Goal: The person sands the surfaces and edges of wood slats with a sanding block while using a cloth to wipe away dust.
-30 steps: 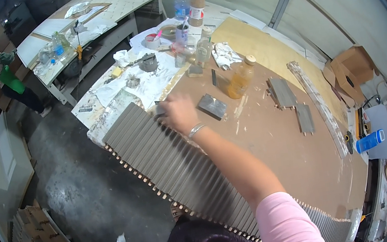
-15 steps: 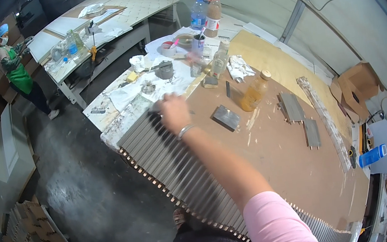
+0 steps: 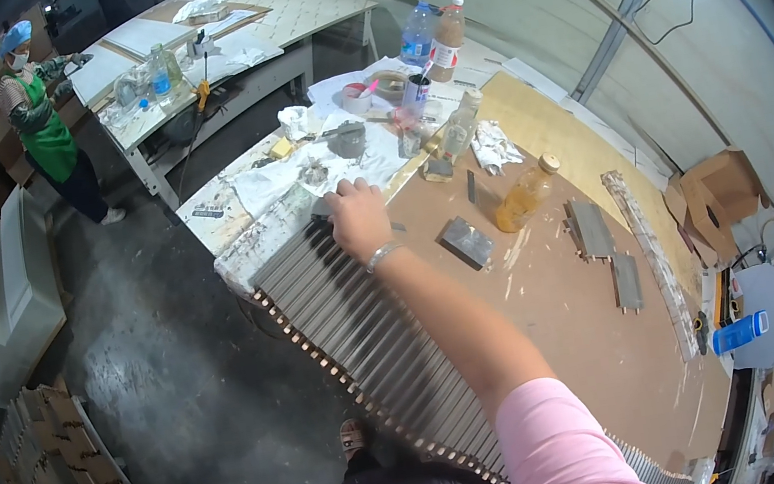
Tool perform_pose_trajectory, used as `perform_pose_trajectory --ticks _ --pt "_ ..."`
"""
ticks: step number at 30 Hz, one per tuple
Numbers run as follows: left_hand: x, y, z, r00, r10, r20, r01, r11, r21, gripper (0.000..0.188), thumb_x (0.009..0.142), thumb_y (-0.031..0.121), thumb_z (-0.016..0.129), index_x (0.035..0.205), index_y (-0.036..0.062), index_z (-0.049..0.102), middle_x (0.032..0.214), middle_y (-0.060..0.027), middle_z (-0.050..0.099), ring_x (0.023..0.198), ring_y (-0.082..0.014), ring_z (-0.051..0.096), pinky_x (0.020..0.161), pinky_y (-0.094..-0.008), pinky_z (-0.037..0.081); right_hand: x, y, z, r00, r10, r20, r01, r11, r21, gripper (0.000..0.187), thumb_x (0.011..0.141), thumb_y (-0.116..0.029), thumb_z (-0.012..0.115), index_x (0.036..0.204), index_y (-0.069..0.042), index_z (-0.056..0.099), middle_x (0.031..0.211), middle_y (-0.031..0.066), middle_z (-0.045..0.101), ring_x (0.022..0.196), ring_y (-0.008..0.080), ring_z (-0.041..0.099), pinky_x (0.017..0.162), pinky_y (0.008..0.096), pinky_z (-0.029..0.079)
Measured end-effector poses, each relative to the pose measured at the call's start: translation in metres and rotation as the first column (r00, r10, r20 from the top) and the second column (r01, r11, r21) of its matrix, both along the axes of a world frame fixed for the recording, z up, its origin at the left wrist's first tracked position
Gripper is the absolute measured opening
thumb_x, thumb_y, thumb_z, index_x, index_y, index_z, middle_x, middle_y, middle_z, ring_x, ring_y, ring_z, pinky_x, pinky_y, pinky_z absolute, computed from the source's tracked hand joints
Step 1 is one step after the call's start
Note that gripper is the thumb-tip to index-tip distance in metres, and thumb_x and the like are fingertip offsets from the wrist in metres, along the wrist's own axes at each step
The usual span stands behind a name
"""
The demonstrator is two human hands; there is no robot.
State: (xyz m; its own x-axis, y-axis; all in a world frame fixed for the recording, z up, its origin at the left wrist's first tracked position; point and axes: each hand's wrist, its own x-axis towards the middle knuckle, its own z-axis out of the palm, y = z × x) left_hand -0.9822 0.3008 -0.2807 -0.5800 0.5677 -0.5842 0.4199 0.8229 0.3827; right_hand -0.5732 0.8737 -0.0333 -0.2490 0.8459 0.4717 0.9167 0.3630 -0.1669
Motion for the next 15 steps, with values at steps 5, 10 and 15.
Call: perform_pose_trajectory --ticks 5,10,15 --pt "-0.011 0.009 -0.015 1.0 0.019 -0.003 -0.019 1.0 0.01 0.04 0.089 0.018 0.06 0.123 -0.0004 0.071 0.109 -0.0211 0.074 0.097 -0.0261 0.07 0.089 -0.0373 0.054 -0.047 -0.04 0.008 0.879 0.476 -0.025 -0.476 0.879 -0.032 0.02 0.083 -0.01 0.072 0.103 -0.008 0.074 0.095 0.0116 0.068 0.094 0.0338 0.062 0.088 0.0471 0.05" --pt "0.046 0.166 0.078 0.974 -0.063 0.217 -0.076 0.814 0.576 0.033 0.074 -0.002 0.055 0.102 -0.0039 0.07 0.09 -0.0086 0.07 0.084 -0.018 0.066 0.08 -0.0342 0.054 0.016 -0.058 0.044 0.846 -0.134 -0.517 -0.068 0.933 -0.352 0.025 0.089 -0.008 0.073 0.113 0.0 0.073 0.095 0.0121 0.076 0.099 0.0204 0.07 0.092 0.0349 0.054" --pt "0.153 0.274 0.274 0.742 -0.42 0.522 -0.207 0.598 0.774 0.023 0.07 -0.003 0.064 0.092 -0.0049 0.068 0.078 -0.0006 0.063 0.073 -0.0079 0.058 0.066 -0.0238 0.046 0.039 -0.142 0.08 0.197 -0.223 -0.955 -0.629 0.719 -0.297 0.042 0.089 0.007 0.068 0.131 0.004 0.063 0.114 0.0072 0.071 0.103 0.0146 0.068 0.093 0.0325 0.055"
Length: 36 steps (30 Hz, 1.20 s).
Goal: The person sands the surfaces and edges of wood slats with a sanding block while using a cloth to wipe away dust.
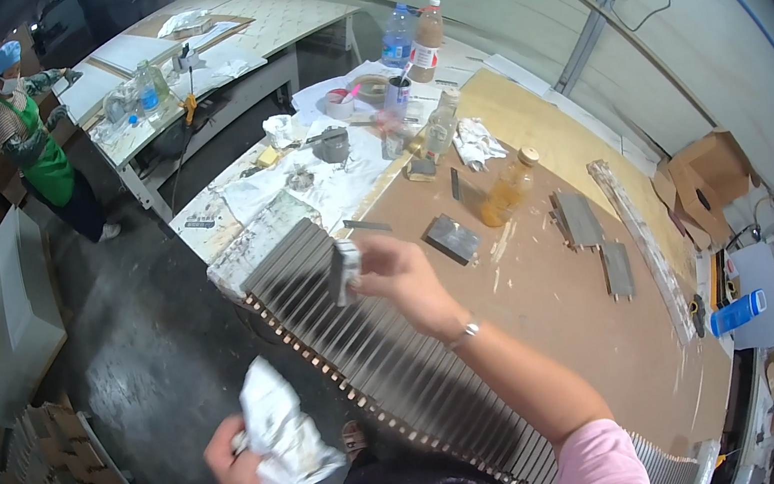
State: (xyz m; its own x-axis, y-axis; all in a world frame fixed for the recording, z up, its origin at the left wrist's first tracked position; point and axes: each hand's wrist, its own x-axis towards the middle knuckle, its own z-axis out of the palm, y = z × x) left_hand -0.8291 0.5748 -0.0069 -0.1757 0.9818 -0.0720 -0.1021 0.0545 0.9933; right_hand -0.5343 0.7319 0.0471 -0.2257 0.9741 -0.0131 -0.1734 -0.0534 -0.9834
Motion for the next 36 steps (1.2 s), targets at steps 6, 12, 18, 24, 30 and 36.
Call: perform_pose_trajectory --ticks 6,12,18,24,30,36 --pt "0.139 0.093 0.042 0.858 -0.332 -0.392 0.492 0.75 0.442 0.047 0.083 0.008 0.074 0.128 -0.0038 0.065 0.12 -0.0158 0.068 0.111 -0.0237 0.064 0.102 -0.0359 0.047 0.05 -0.063 0.035 0.966 -0.192 -0.175 0.213 0.971 0.111 0.05 0.081 -0.004 0.076 0.128 0.0 0.061 0.12 0.01 0.069 0.114 0.0207 0.066 0.105 0.0382 0.05" --pt "0.151 0.095 0.035 0.509 -0.547 0.665 0.677 0.731 0.083 0.044 0.11 0.023 0.054 0.142 -0.0064 0.053 0.127 -0.0128 0.067 0.121 -0.0214 0.064 0.102 -0.0341 0.051 0.057 -0.096 0.038 0.986 -0.028 -0.166 0.023 0.999 -0.033 0.045 0.074 -0.009 0.086 0.115 0.002 0.072 0.122 0.0117 0.067 0.118 0.0232 0.061 0.106 0.0372 0.047" --pt "0.124 0.08 0.028 0.253 -0.601 0.758 0.796 0.574 0.19 0.035 0.102 0.012 0.065 0.132 -0.0047 0.058 0.122 -0.0143 0.067 0.107 -0.0245 0.07 0.099 -0.0399 0.056 0.054 -0.099 0.011 0.989 0.144 -0.031 -0.141 0.986 0.085 0.057 0.077 -0.001 0.083 0.132 -0.003 0.069 0.145 0.0117 0.046 0.131 0.0284 0.051 0.093 0.036 0.057" --pt "0.032 0.171 0.006 0.907 -0.309 -0.285 0.345 0.935 0.086 0.038 0.09 -0.006 0.07 0.127 -0.005 0.062 0.126 -0.0116 0.067 0.116 -0.0187 0.064 0.099 -0.0322 0.051 -0.002 -0.114 -0.017 0.306 -0.237 0.922 -0.417 0.837 0.354 0.075 0.069 -0.038 0.09 0.136 -0.018 0.062 0.155 0.0176 0.042 0.14 0.0427 0.042 0.117 0.0562 0.036" --pt "0.041 0.263 -0.008 0.48 0.026 -0.877 0.503 0.81 0.3 0.041 0.08 -0.002 0.075 0.12 0.002 0.068 0.113 -0.0153 0.066 0.108 -0.0376 0.06 0.097 -0.0417 0.049 0.026 -0.112 -0.045 0.646 -0.148 0.749 -0.234 0.896 0.378 0.026 0.077 -0.013 0.079 0.1 -0.008 0.069 0.121 0.0105 0.064 0.101 0.025 0.065 0.095 0.0412 0.05" --pt "0.019 0.251 -0.007 0.264 -0.075 -0.962 0.642 0.758 0.117 0.039 0.077 0.0 0.077 0.115 0.0028 0.069 0.11 -0.0132 0.066 0.106 -0.0386 0.058 0.093 -0.0463 0.049 0.126 -0.128 0.001 0.794 -0.554 0.252 0.595 0.793 -0.132 0.031 0.077 0.007 0.055 0.106 0.0 0.062 0.099 0.004 0.063 0.094 0.0143 0.062 0.08 0.0289 0.052"
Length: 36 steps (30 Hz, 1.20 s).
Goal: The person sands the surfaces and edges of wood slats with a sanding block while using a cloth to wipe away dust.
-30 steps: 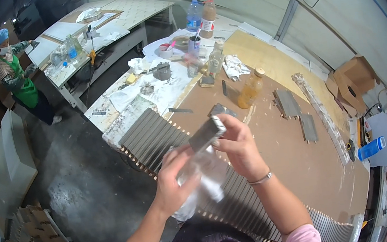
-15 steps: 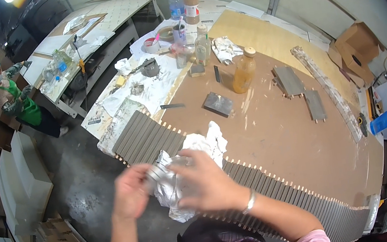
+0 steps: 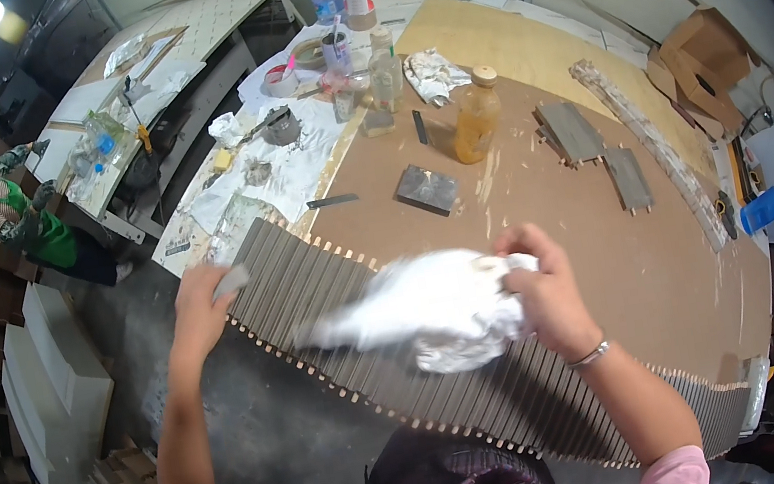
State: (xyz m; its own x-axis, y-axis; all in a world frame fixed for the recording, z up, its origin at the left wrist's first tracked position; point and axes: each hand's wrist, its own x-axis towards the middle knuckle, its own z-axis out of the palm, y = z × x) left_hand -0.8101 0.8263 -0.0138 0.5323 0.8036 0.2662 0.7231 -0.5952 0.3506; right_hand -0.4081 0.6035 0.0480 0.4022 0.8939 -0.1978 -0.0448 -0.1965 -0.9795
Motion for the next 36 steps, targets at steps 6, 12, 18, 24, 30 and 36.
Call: perform_pose_trajectory --ticks 6,12,18,24,30,36 --pt "-0.032 -0.024 0.031 1.0 0.024 0.013 -0.025 0.998 0.06 0.037 0.072 -0.004 0.077 0.108 0.0015 0.07 0.101 -0.0142 0.063 0.1 -0.0378 0.057 0.087 -0.0467 0.049 0.015 -0.054 -0.038 0.594 0.276 0.756 -0.218 0.959 -0.179 0.02 0.081 -0.006 0.061 0.099 0.001 0.066 0.101 0.012 0.063 0.093 0.0314 0.063 0.08 0.0394 0.054" --pt "0.017 0.015 0.009 0.998 -0.06 0.03 0.059 0.997 0.041 0.036 0.073 -0.004 0.076 0.107 0.0027 0.07 0.103 -0.0136 0.064 0.103 -0.0378 0.058 0.089 -0.0468 0.05 -0.003 -0.053 -0.036 0.232 0.198 0.952 -0.449 0.891 -0.076 0.038 0.061 -0.013 0.084 0.094 -0.009 0.065 0.12 0.0091 0.064 0.101 0.0309 0.063 0.07 0.044 0.056" --pt "-0.002 0.017 -0.002 0.995 -0.099 0.009 0.099 0.995 0.029 0.038 0.074 -0.003 0.076 0.111 0.0033 0.07 0.107 -0.0134 0.066 0.107 -0.0379 0.058 0.093 -0.0458 0.05 -0.01 -0.057 -0.057 0.074 0.206 0.976 -0.477 0.866 -0.147 0.05 0.065 -0.01 0.075 0.114 -0.017 0.07 0.116 0.005 0.065 0.09 0.0254 0.06 0.073 0.0397 0.051" --pt "0.045 0.064 0.009 0.988 -0.147 0.04 0.145 0.989 0.036 0.038 0.074 -0.001 0.076 0.111 0.0023 0.07 0.108 -0.0152 0.067 0.107 -0.0381 0.059 0.094 -0.0433 0.049 -0.01 -0.055 -0.071 0.115 0.16 0.98 -0.484 0.871 -0.086 0.055 0.06 -0.013 0.074 0.115 -0.018 0.072 0.114 0.0036 0.065 0.091 0.0258 0.059 0.08 0.0404 0.046" --pt "0.018 0.05 0.005 0.982 -0.189 0.023 0.19 0.976 -0.102 0.037 0.074 -0.002 0.075 0.111 0.0021 0.071 0.109 -0.0146 0.069 0.108 -0.0372 0.061 0.096 -0.0426 0.05 -0.004 -0.057 -0.072 0.109 0.153 0.982 -0.45 0.889 -0.088 0.054 0.061 -0.013 0.074 0.114 -0.018 0.072 0.114 0.0036 0.065 0.09 0.025 0.059 0.079 0.0395 0.046" --pt "0.066 0.099 0.01 0.988 -0.152 0.001 0.152 0.987 0.049 0.04 0.072 -0.002 0.076 0.112 0.001 0.072 0.11 -0.0149 0.07 0.109 -0.0355 0.062 0.097 -0.0414 0.05 -0.011 -0.051 -0.071 0.12 0.159 0.98 -0.487 0.869 -0.082 0.053 0.061 -0.013 0.074 0.114 -0.018 0.071 0.114 0.0035 0.065 0.091 0.0253 0.059 0.079 0.0395 0.046"
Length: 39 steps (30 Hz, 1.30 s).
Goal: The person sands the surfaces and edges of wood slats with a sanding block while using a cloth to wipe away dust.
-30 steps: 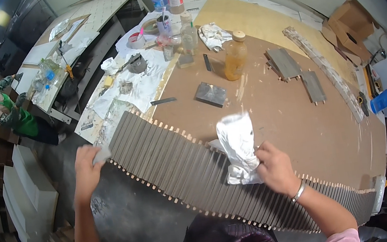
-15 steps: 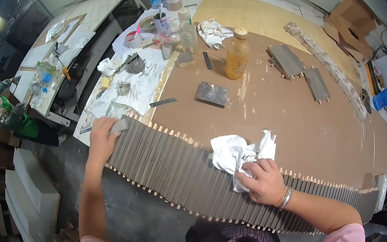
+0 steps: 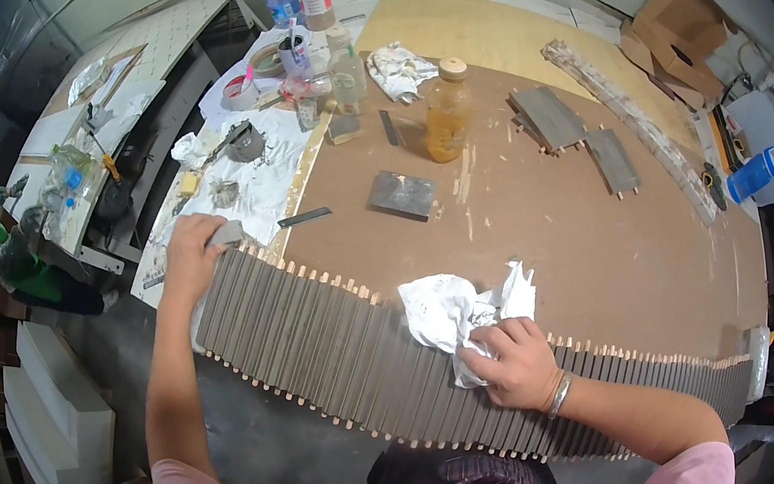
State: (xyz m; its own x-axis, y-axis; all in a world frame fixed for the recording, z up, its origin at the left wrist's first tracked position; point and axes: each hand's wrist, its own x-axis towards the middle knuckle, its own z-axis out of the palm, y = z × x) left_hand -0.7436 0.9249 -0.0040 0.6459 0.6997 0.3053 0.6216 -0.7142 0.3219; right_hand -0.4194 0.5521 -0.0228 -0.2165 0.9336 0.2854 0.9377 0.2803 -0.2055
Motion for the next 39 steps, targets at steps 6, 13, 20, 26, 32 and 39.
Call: perform_pose_trajectory --ticks 6,13,20,26,32,39 --pt "-0.032 -0.017 0.003 0.998 -0.001 0.061 0.011 0.988 -0.157 0.042 0.073 -0.001 0.077 0.115 0.0009 0.072 0.112 -0.0146 0.07 0.11 -0.0349 0.062 0.099 -0.0397 0.048 0.003 -0.005 0.0 0.999 -0.034 0.008 0.034 0.999 -0.012 0.054 0.06 -0.013 0.074 0.114 -0.018 0.071 0.114 0.0037 0.065 0.092 0.0258 0.058 0.079 0.0395 0.046" --pt "-0.068 -0.046 0.004 1.0 -0.023 0.021 0.027 0.982 -0.189 0.041 0.072 -0.001 0.077 0.113 0.0011 0.073 0.113 -0.0146 0.072 0.106 -0.035 0.064 0.095 -0.0402 0.051 0.002 -0.002 -0.002 1.0 -0.022 -0.016 0.022 1.0 -0.001 0.054 0.059 -0.011 0.074 0.113 -0.017 0.072 0.113 0.0043 0.065 0.093 0.0266 0.058 0.082 0.0398 0.045" --pt "-0.123 -0.086 0.03 0.992 0.071 -0.108 -0.09 0.978 -0.19 0.035 0.072 0.0 0.08 0.108 0.0012 0.075 0.11 -0.0148 0.073 0.108 -0.0351 0.064 0.095 -0.0419 0.051 0.004 -0.002 -0.001 1.0 -0.023 -0.017 0.023 1.0 0.002 0.054 0.058 -0.01 0.072 0.112 -0.015 0.071 0.112 0.0057 0.064 0.094 0.0276 0.058 0.082 0.0411 0.046" --pt "-0.061 -0.048 0.002 0.998 0.069 0.011 -0.068 0.995 -0.075 0.037 0.074 -0.003 0.078 0.111 -0.0003 0.073 0.111 -0.0154 0.072 0.107 -0.0366 0.063 0.097 -0.0423 0.05 0.002 0.0 -0.002 1.0 -0.012 -0.012 0.012 1.0 0.01 0.057 0.057 -0.009 0.072 0.114 -0.015 0.071 0.112 0.0055 0.064 0.094 0.0276 0.058 0.082 0.041 0.046" --pt "-0.043 -0.039 -0.005 0.989 0.129 0.075 -0.126 0.991 -0.046 0.04 0.074 -0.002 0.08 0.114 0.0007 0.074 0.11 -0.0146 0.072 0.106 -0.0364 0.062 0.096 -0.0426 0.05 0.003 -0.002 -0.002 0.999 -0.037 -0.004 0.037 0.999 0.0 0.057 0.058 -0.009 0.072 0.114 -0.016 0.071 0.111 0.0048 0.065 0.094 0.0271 0.058 0.082 0.0403 0.045" --pt "-0.025 -0.013 -0.014 0.975 0.218 0.051 -0.222 0.97 0.097 0.041 0.074 0.002 0.082 0.114 0.0026 0.074 0.109 -0.0136 0.072 0.107 -0.0353 0.062 0.094 -0.0433 0.05 0.001 -0.002 -0.003 1.0 -0.02 -0.017 0.021 1.0 0.017 0.057 0.059 -0.011 0.073 0.115 -0.018 0.071 0.113 0.0029 0.065 0.094 0.0258 0.057 0.081 0.0391 0.045"
